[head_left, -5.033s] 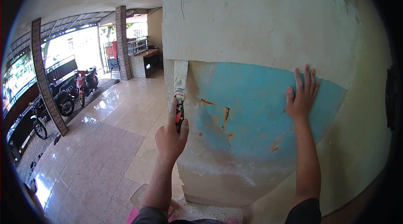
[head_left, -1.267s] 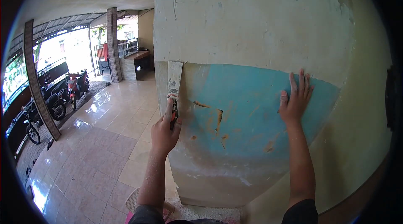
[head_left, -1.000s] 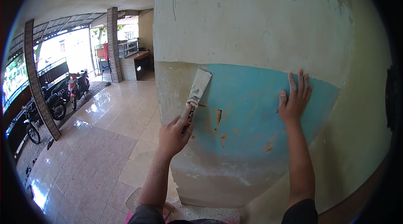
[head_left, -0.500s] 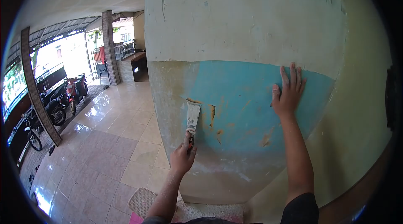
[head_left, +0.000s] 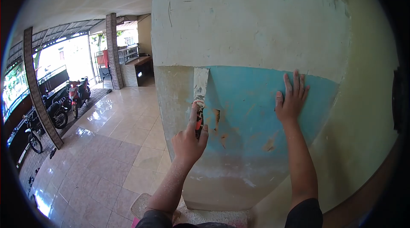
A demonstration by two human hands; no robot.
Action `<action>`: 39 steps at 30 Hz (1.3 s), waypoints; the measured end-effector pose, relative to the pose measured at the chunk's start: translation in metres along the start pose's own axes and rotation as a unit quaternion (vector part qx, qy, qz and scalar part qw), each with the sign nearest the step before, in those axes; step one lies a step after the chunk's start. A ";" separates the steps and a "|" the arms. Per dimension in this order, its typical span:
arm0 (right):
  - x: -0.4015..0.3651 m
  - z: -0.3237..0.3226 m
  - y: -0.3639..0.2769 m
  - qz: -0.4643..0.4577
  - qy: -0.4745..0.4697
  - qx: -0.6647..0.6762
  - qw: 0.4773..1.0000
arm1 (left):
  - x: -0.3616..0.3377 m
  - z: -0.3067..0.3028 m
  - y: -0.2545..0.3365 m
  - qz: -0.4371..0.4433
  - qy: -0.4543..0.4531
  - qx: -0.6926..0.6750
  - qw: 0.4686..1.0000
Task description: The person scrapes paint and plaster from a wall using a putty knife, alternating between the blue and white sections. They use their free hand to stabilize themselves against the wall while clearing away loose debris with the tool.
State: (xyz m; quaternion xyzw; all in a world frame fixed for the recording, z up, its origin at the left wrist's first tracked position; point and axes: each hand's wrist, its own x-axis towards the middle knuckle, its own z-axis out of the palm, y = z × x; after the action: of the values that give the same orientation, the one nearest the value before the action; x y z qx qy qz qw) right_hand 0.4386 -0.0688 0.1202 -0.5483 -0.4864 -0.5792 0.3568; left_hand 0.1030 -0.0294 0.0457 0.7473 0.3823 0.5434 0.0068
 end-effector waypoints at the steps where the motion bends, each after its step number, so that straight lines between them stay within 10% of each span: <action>1: 0.000 0.000 0.002 -0.007 0.003 -0.003 1.000 | -0.002 0.001 -0.001 -0.001 0.013 -0.002 1.000; 39: -0.006 0.001 0.002 0.005 0.011 0.012 1.000 | 0.025 -0.029 -0.087 0.045 0.079 0.063 0.994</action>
State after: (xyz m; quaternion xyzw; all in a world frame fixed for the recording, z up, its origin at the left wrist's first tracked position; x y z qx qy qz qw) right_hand 0.4415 -0.0688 0.1147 -0.5398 -0.4865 -0.5779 0.3715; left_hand 0.0336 0.0346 0.0408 0.7177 0.3811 0.5749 -0.0951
